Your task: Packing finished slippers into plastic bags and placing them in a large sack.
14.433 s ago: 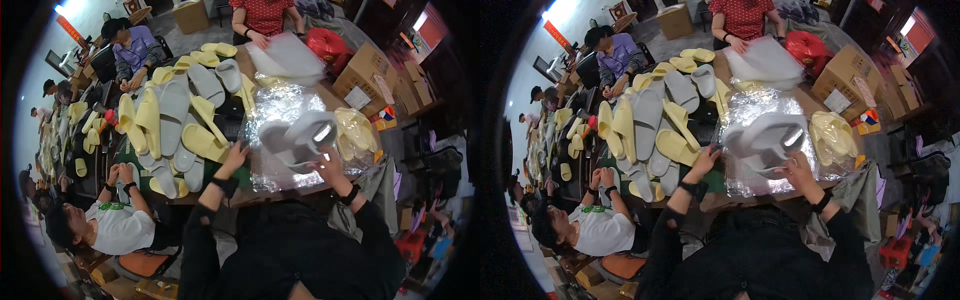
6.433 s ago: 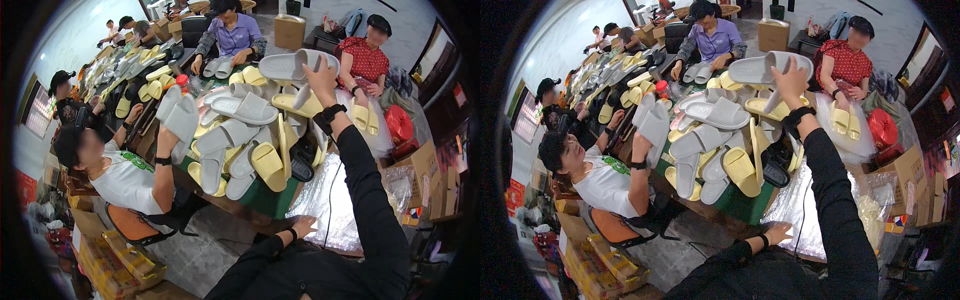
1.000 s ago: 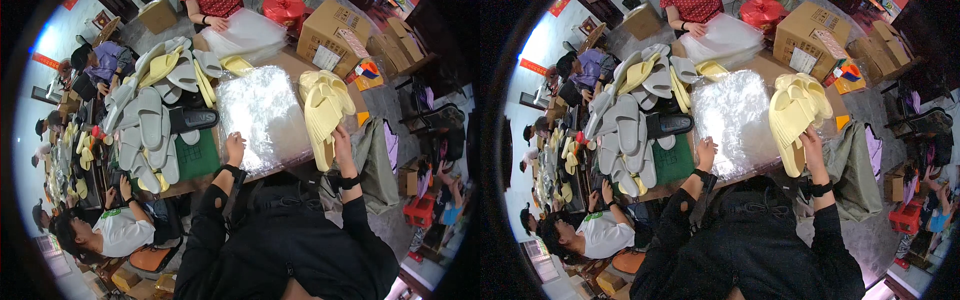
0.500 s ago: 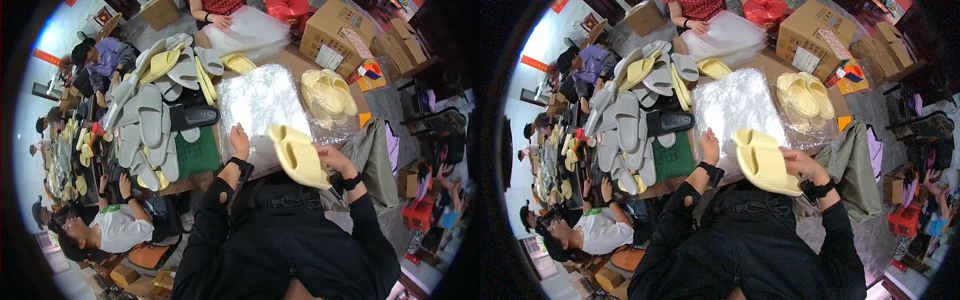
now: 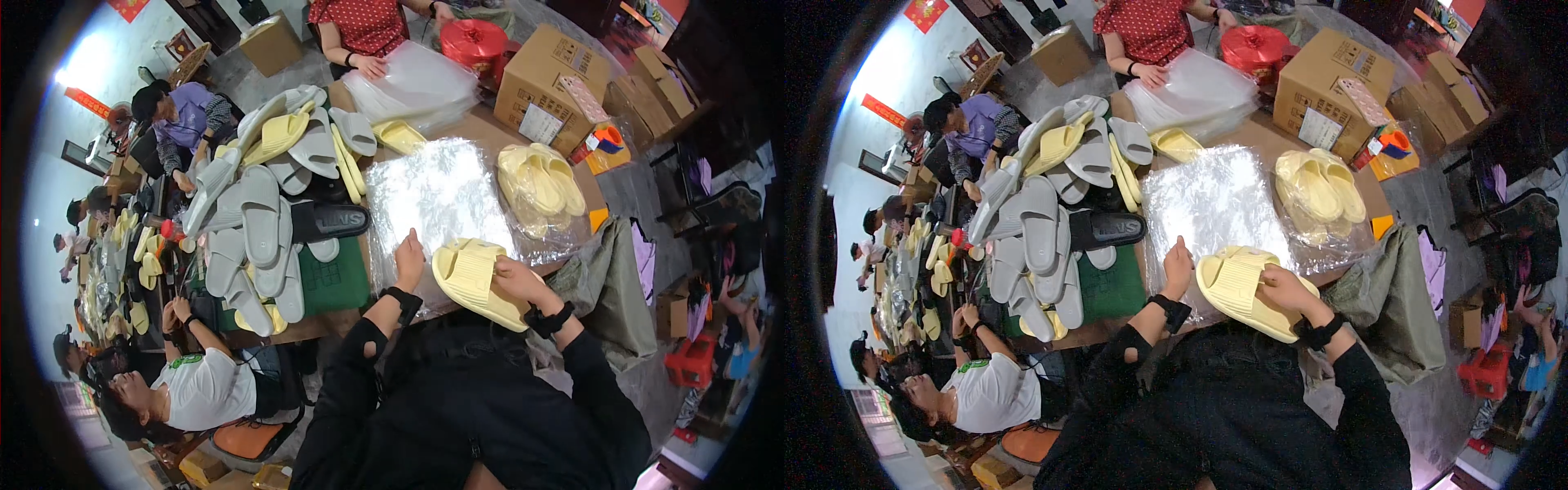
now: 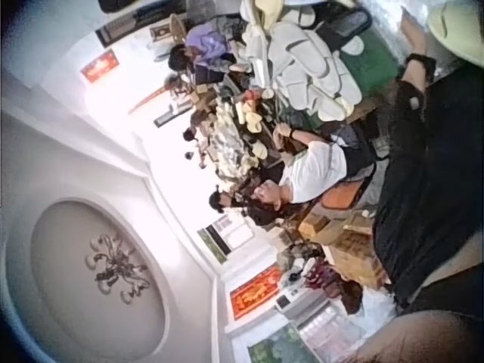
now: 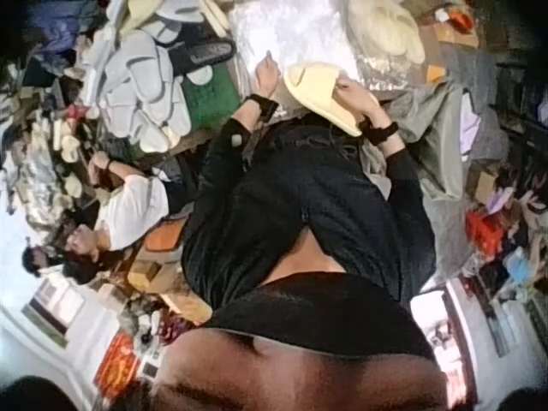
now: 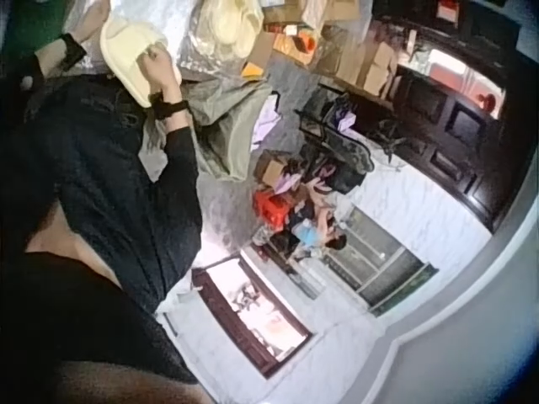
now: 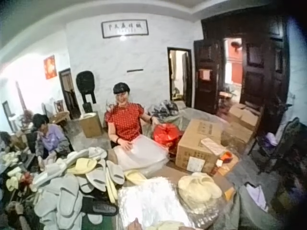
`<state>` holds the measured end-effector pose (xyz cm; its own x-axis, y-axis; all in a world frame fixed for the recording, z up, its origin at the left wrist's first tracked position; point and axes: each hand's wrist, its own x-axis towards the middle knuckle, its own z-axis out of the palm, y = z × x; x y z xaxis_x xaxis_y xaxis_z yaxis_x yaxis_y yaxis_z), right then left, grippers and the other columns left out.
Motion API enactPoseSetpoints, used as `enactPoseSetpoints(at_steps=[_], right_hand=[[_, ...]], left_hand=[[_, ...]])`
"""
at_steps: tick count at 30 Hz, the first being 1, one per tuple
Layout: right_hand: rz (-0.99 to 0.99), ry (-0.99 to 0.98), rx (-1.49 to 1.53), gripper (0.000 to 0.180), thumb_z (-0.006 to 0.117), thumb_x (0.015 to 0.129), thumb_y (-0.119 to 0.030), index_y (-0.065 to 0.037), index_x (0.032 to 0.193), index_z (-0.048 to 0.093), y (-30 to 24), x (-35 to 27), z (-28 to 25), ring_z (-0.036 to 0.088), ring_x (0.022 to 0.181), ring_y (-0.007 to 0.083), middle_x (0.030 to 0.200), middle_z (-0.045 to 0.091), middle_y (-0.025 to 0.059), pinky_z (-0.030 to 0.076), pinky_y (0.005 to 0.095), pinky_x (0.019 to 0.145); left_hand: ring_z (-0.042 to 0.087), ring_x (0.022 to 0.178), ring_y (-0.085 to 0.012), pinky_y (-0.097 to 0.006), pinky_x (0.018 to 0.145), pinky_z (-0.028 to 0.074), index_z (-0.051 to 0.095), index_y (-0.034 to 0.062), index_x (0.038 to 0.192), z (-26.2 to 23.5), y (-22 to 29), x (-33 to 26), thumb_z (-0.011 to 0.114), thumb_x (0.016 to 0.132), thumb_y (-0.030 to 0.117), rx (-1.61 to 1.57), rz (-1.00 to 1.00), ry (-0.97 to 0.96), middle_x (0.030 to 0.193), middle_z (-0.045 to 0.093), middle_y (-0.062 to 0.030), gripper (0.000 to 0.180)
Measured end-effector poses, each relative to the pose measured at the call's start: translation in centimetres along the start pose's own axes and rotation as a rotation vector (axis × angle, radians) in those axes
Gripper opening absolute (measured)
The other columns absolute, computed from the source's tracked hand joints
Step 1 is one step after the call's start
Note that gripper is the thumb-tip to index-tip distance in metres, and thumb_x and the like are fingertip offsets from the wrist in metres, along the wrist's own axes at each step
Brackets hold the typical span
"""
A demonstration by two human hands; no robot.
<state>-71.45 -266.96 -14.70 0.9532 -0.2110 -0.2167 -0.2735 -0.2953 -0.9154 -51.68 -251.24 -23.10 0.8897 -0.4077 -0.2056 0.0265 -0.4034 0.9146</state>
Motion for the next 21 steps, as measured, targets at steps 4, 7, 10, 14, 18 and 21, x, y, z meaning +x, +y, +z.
enactPoseSetpoints(at_steps=[4,7,10,14,18,21], right_hand=[[-0.106,0.225,-0.098,0.018,0.055,0.075,-0.01,0.0,0.09,0.058,2.6,1.0,1.9,0.052,0.086,0.0296,0.095,0.052,0.0141,0.043,0.0328,0.075],[-0.172,0.393,-0.255,0.016,0.053,0.076,-0.014,0.003,0.077,0.054,2.9,2.0,3.0,0.049,0.078,0.0357,0.086,0.049,0.0164,0.042,0.0395,0.068],[-0.19,0.479,-0.234,0.016,0.054,0.074,-0.013,0.002,0.073,0.052,2.1,2.4,4.2,0.049,0.078,0.0374,0.084,0.049,0.0184,0.041,0.0418,0.067],[-0.171,0.377,-0.383,0.017,0.057,0.07,-0.012,0.003,0.074,0.051,2.2,1.9,4.9,0.049,0.083,0.0402,0.09,0.05,0.0218,0.042,0.0438,0.07],[-0.077,0.426,-0.329,0.02,0.058,0.072,-0.009,0.003,0.089,0.056,3.0,1.9,5.0,0.048,0.095,0.0389,0.104,0.05,0.0212,0.041,0.0402,0.08],[-0.207,0.605,-0.411,0.019,0.058,0.071,-0.01,0.005,0.081,0.054,2.6,2.8,5.4,0.048,0.085,0.0395,0.094,0.049,0.0217,0.04,0.0432,0.073]], left_hand=[[0.048,0.052,-0.0228,-0.037,0.055,0.041,0.052,-0.0026,0.079,0.8,-0.2,0.2,0.037,0.093,0.036,-0.209,-0.081,-0.059,0.058,0.051,-0.0113,0.044],[0.05,0.063,-0.0189,-0.033,0.063,0.042,0.049,-0.002,0.095,1.2,1.0,0.4,0.037,0.093,0.041,-0.264,-0.049,-0.057,0.068,0.054,-0.0095,0.044],[0.051,0.065,-0.019,-0.032,0.065,0.043,0.05,-0.0018,0.096,-0.3,4.1,-0.1,0.038,0.092,0.041,-0.371,-0.3,-0.141,0.067,0.054,-0.0076,0.045],[0.058,0.066,-0.0197,-0.033,0.063,0.045,0.05,0.0009,0.1,-0.4,3.1,0.6,0.043,0.09,0.043,-0.174,-0.039,-0.112,0.074,0.06,-0.0138,0.044],[0.059,0.07,-0.019,-0.032,0.065,0.045,0.039,0.0059,0.116,-1.2,4.7,-0.5,0.058,0.084,0.033,-0.136,-0.069,-0.363,0.077,0.062,-0.0166,0.046],[0.051,0.059,-0.0128,-0.027,0.054,0.043,0.041,0.0084,0.12,-1.9,5.9,-1.5,0.061,0.081,0.022,0.071,0.062,-0.254,0.07,0.058,-0.0123,0.046]])
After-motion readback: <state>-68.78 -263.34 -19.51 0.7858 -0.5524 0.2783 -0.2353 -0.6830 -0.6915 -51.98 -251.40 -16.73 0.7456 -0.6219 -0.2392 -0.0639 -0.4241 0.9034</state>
